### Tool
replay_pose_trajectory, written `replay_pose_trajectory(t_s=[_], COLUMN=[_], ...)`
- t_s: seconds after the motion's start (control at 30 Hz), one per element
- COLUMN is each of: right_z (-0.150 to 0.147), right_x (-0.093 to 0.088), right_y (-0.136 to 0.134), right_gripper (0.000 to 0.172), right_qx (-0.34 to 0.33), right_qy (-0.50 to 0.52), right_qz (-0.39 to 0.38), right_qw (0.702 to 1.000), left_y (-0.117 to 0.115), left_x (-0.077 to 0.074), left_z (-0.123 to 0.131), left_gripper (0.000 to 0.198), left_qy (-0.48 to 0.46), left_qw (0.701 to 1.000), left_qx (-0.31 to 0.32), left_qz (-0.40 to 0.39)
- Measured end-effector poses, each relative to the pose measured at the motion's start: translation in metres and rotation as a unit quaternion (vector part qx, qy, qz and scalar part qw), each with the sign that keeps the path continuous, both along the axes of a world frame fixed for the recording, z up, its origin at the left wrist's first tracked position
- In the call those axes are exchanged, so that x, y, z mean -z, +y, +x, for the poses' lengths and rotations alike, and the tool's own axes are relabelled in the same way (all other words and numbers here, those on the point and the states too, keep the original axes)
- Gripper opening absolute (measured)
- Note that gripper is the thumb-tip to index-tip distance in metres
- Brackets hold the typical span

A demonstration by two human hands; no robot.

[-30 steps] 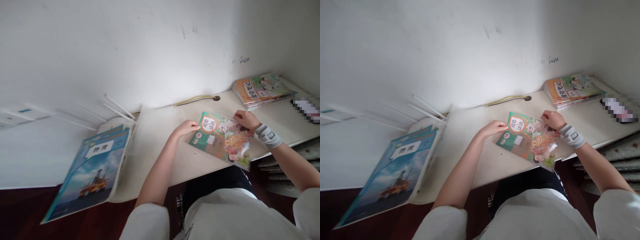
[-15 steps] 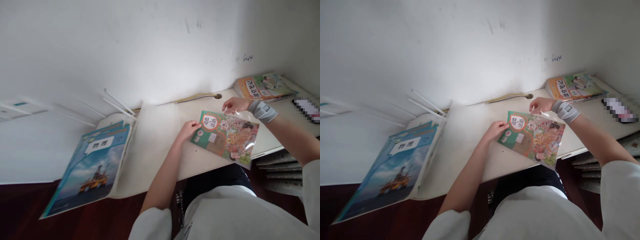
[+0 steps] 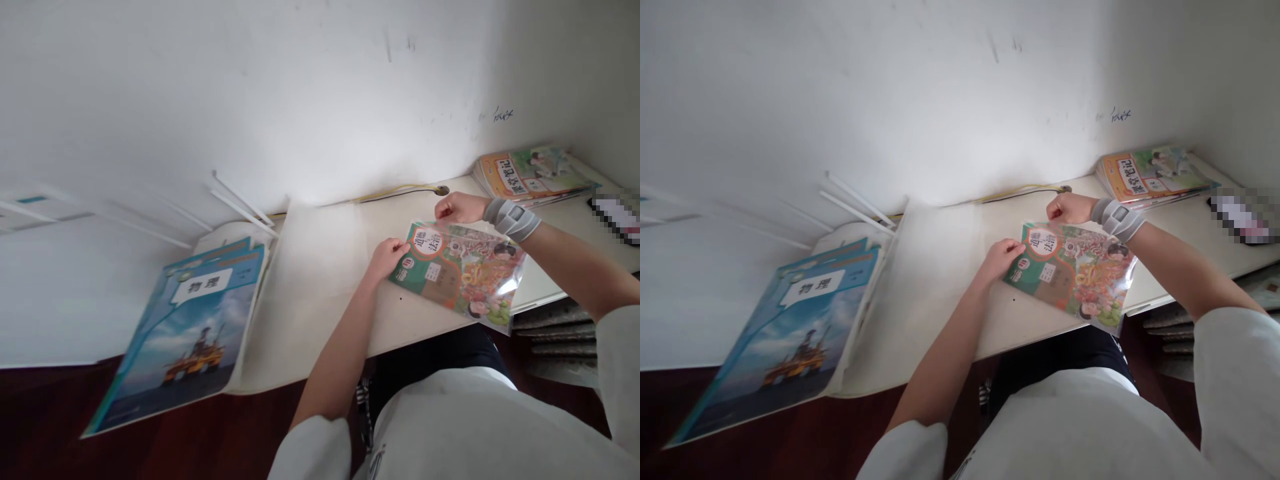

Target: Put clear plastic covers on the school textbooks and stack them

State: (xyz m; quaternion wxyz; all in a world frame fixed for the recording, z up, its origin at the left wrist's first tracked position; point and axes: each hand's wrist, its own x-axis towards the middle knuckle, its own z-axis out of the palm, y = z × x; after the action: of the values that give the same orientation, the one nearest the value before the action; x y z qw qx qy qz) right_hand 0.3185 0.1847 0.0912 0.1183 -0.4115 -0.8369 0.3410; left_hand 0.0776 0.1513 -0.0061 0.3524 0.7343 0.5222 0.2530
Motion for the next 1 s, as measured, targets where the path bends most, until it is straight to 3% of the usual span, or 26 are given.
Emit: replay_pose_trajectory(t_s=[0.17, 0.37, 0.53, 0.67, 0.83, 1.0], right_z=[-0.001, 0.002, 0.001, -0.003, -0.013, -0.019], right_x=[-0.012, -0.020, -0.028, -0.038, -0.046, -0.051], right_y=[0.005, 0.014, 0.005, -0.005, -0.005, -0.004], right_gripper=[0.031, 0.036, 0.032, 0.026, 0.024, 0.022], right_qx=[-0.054, -0.106, -0.127, -0.105, -0.069, -0.093], right_qy=[-0.020, -0.010, -0.027, 0.000, -0.021, -0.025], right_qz=[0.010, -0.066, -0.085, -0.088, -0.009, -0.016], right_qw=[0.998, 0.992, 0.988, 0.991, 0.997, 0.995], left_y=[0.000, 0.000, -0.003, -0.007, -0.012, -0.012], left_x=[-0.002, 0.000, 0.004, 0.000, -0.009, -0.011], left_z=[-0.004, -0.003, 0.003, 0.003, 0.002, 0.001], left_gripper=[0.029, 0.031, 0.037, 0.038, 0.045, 0.046], left_qy=[-0.036, -0.130, -0.216, -0.268, -0.292, -0.284], left_qw=[0.999, 0.991, 0.976, 0.963, 0.956, 0.959], left_qx=[0.018, 0.015, -0.005, -0.009, -0.010, 0.004], left_qz=[-0.018, -0.024, -0.033, -0.037, -0.014, -0.018])
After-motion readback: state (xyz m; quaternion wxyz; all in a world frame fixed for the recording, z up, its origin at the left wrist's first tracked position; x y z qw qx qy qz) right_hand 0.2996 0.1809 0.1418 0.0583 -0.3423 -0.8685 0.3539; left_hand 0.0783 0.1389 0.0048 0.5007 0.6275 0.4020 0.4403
